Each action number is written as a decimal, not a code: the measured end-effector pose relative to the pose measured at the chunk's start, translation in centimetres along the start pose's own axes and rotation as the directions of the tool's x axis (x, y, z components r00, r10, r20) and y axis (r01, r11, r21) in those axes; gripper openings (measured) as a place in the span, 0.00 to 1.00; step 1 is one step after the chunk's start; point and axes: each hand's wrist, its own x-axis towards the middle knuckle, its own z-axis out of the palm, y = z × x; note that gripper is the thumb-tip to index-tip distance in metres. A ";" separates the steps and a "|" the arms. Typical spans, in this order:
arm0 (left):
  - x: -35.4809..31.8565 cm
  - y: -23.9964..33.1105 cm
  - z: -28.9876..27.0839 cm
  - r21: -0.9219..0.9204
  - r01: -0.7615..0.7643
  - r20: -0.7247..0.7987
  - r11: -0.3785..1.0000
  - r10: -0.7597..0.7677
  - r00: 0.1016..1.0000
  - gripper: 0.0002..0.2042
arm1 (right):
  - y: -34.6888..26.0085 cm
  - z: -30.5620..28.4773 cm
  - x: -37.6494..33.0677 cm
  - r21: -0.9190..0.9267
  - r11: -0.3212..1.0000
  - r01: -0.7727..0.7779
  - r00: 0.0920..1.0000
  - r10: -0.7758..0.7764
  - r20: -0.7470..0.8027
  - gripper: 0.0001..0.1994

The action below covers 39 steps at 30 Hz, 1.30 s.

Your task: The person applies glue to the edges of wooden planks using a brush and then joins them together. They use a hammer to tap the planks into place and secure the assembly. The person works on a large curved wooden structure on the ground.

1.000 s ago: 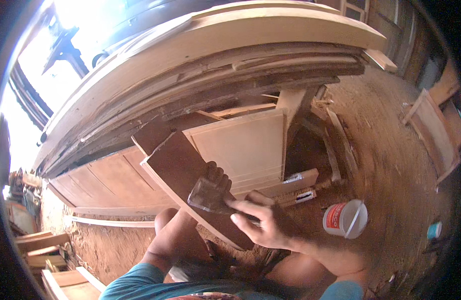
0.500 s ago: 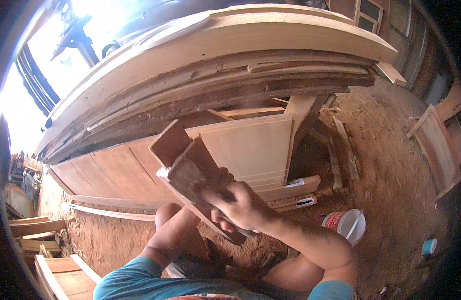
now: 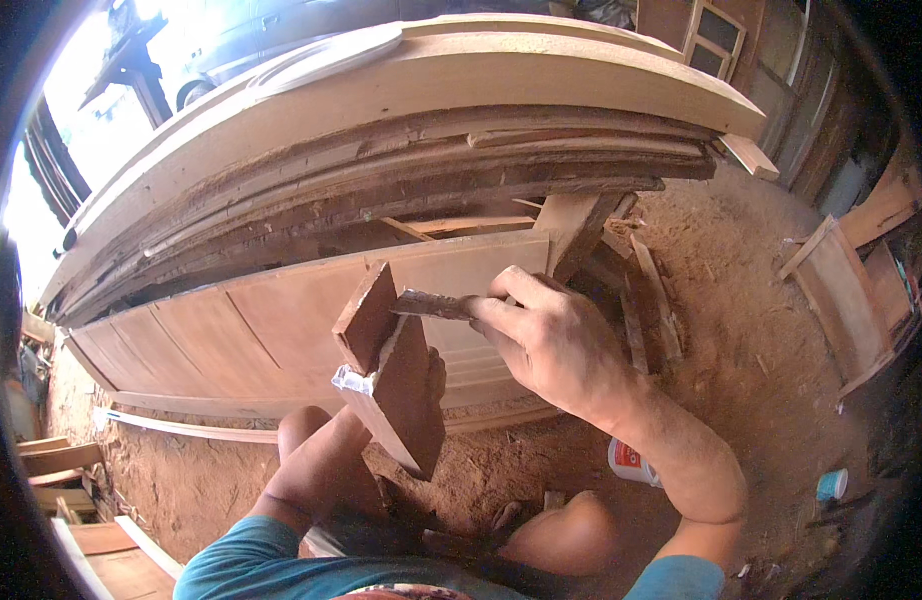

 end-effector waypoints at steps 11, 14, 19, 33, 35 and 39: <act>1.0 -0.8 -0.2 0.028 0.018 0.075 0.999 -0.020 0.997 0.16 | -2.4 -2.7 -1.9 -0.136 0.963 0.235 0.970 -0.223 0.098 0.11; 1.0 -0.9 -0.2 0.025 0.016 0.097 1.000 -0.018 0.995 0.16 | -3.1 -3.2 -2.8 0.001 0.973 0.233 0.965 -0.231 0.124 0.14; 0.6 -0.6 -0.7 0.037 0.013 0.117 0.999 -0.017 0.993 0.16 | -1.0 -2.9 -3.4 0.230 0.962 0.144 0.989 -0.151 0.010 0.14; 0.4 -2.3 -2.9 0.138 0.018 0.005 0.990 -0.019 1.000 0.22 | 2.6 2.0 -2.9 0.205 0.979 0.007 0.999 -0.014 0.033 0.15; 0.3 -2.3 -2.9 0.096 0.036 -0.047 0.995 -0.031 0.998 0.23 | 2.8 0.7 -2.4 0.001 0.994 0.113 0.993 -0.113 0.042 0.16; 0.4 -1.1 1.9 -0.120 0.026 -0.162 0.992 -0.046 0.986 0.25 | 3.3 -2.2 -1.5 -0.163 0.978 0.129 0.985 -0.108 0.132 0.20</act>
